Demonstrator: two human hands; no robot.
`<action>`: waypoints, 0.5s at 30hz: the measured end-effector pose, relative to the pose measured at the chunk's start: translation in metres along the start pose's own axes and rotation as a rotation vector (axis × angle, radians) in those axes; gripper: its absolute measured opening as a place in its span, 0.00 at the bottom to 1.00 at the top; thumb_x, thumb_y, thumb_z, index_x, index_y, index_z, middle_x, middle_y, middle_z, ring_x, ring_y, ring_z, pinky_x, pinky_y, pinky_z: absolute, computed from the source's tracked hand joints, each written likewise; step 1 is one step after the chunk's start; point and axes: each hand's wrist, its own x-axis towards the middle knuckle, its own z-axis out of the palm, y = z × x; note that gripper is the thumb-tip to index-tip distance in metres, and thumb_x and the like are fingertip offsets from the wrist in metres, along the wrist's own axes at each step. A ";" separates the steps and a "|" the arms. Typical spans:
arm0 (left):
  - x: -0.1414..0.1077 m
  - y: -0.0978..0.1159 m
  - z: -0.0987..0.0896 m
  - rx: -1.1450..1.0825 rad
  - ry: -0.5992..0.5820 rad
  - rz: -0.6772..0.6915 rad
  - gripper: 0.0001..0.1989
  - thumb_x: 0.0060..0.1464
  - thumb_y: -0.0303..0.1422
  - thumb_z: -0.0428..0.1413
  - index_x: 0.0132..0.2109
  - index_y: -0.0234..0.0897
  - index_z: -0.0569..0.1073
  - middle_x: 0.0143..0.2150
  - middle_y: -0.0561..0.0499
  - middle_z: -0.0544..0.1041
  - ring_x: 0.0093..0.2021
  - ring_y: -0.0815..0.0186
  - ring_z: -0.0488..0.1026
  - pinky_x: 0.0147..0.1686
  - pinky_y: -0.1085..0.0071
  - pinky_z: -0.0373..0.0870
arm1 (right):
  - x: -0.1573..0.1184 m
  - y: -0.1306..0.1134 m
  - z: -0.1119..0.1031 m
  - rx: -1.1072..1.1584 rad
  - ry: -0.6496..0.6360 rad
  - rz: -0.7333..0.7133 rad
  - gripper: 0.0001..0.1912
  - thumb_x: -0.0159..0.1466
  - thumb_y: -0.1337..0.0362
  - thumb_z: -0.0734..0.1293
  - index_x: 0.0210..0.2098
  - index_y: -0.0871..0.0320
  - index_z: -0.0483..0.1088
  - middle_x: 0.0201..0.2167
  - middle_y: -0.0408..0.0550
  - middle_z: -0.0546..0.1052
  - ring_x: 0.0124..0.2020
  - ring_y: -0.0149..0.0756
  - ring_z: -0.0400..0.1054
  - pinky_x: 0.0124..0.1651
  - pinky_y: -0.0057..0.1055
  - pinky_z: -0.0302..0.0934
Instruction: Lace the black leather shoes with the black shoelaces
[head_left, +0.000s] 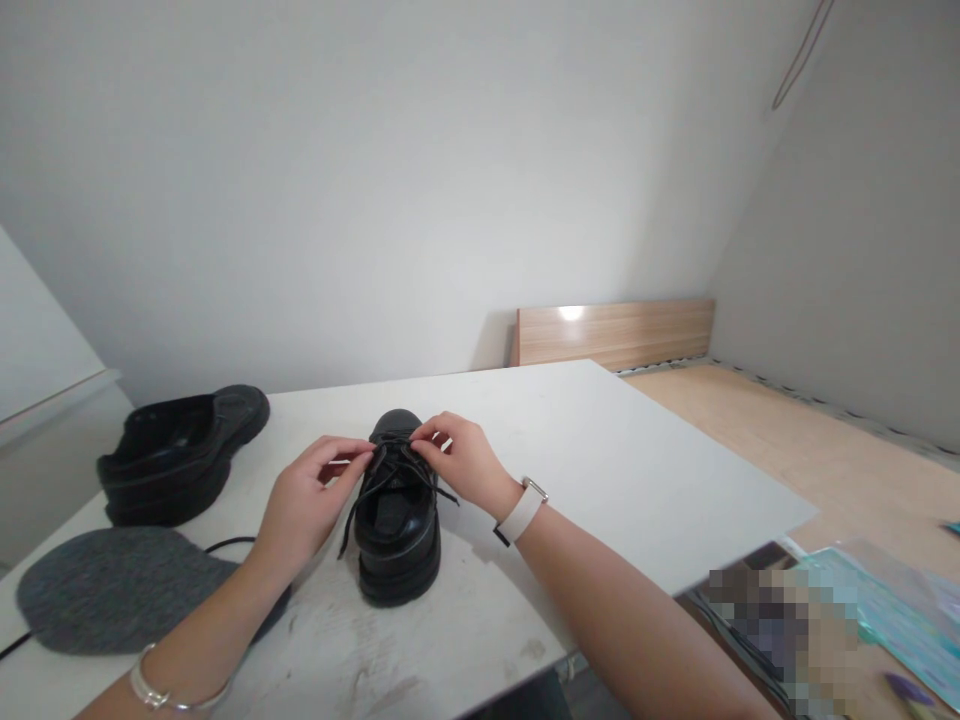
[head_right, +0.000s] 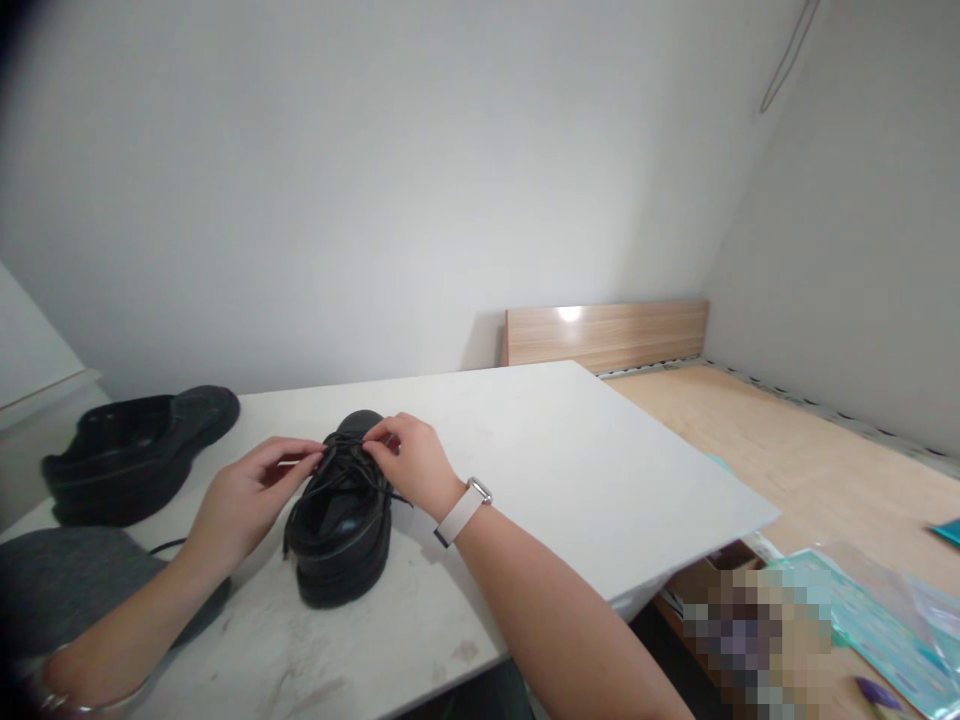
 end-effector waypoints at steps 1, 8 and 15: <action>0.000 0.000 0.000 0.009 -0.003 0.004 0.15 0.55 0.46 0.57 0.38 0.39 0.77 0.39 0.47 0.79 0.39 0.58 0.77 0.43 0.63 0.75 | 0.000 0.000 0.001 -0.003 0.003 -0.001 0.03 0.62 0.70 0.69 0.32 0.58 0.74 0.32 0.46 0.77 0.33 0.33 0.69 0.38 0.31 0.64; -0.001 -0.004 0.002 0.048 -0.058 0.072 0.13 0.60 0.44 0.51 0.41 0.40 0.71 0.41 0.47 0.78 0.45 0.56 0.75 0.50 0.58 0.71 | -0.004 -0.007 0.006 -0.016 0.023 -0.012 0.01 0.64 0.69 0.64 0.34 0.58 0.68 0.32 0.46 0.74 0.33 0.34 0.67 0.39 0.32 0.63; -0.002 0.003 0.000 0.093 -0.026 0.055 0.12 0.60 0.44 0.51 0.40 0.41 0.70 0.38 0.50 0.75 0.42 0.58 0.73 0.46 0.61 0.70 | -0.003 -0.010 0.004 0.123 0.071 -0.062 0.02 0.62 0.66 0.65 0.33 0.57 0.67 0.29 0.43 0.72 0.33 0.34 0.66 0.42 0.33 0.61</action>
